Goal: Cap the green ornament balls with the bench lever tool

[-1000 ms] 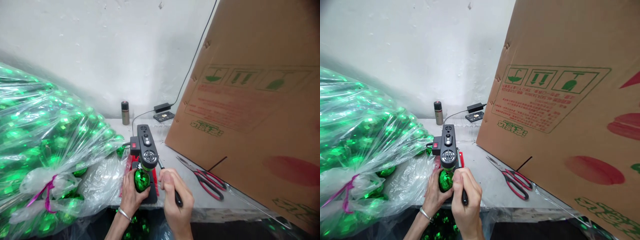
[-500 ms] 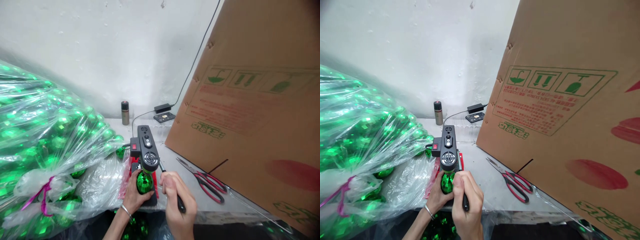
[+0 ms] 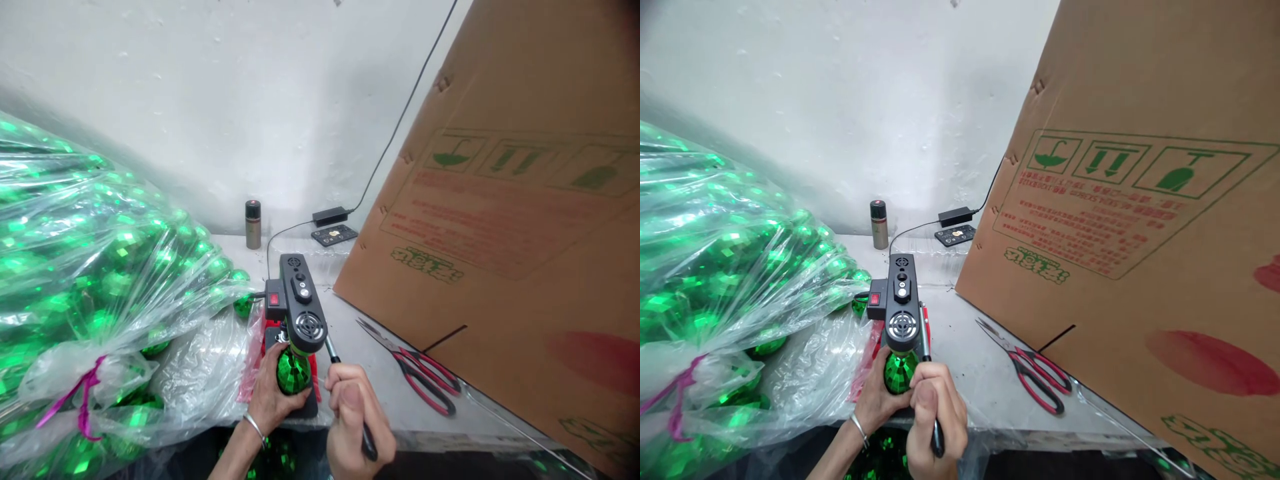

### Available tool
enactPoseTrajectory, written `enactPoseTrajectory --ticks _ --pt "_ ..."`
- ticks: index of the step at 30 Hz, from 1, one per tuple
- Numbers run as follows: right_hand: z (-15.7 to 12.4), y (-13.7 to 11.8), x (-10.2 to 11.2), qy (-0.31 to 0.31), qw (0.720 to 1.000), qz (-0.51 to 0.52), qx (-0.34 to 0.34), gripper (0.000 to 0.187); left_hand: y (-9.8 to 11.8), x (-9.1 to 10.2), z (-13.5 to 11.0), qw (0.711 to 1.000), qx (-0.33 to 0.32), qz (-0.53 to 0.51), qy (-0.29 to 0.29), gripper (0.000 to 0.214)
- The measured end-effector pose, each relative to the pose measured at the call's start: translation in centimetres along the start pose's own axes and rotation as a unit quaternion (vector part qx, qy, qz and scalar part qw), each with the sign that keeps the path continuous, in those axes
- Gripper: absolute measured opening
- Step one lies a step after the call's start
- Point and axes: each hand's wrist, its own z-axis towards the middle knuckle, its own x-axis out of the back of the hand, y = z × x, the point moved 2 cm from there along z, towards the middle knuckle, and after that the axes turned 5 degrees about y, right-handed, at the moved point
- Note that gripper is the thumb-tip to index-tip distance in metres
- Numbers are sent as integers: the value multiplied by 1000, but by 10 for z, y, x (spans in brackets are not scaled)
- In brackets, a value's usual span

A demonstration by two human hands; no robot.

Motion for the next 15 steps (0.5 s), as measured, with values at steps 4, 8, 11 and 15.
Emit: enactPoseTrajectory --ticks 4,8,11,15 --pt "-5 5 -1 8 1000 12 -12 36 -1 -1 -1 1000 -8 7 -1 83" --pt "-4 5 -1 8 1000 13 -11 35 -2 -1 -2 1000 -18 22 7 82" --pt "-3 4 -1 7 1000 4 1 35 0 0 -1 1000 -17 14 -1 82" --pt "0 5 -1 1 1000 -8 20 35 3 1 0 1000 -10 5 -12 83"
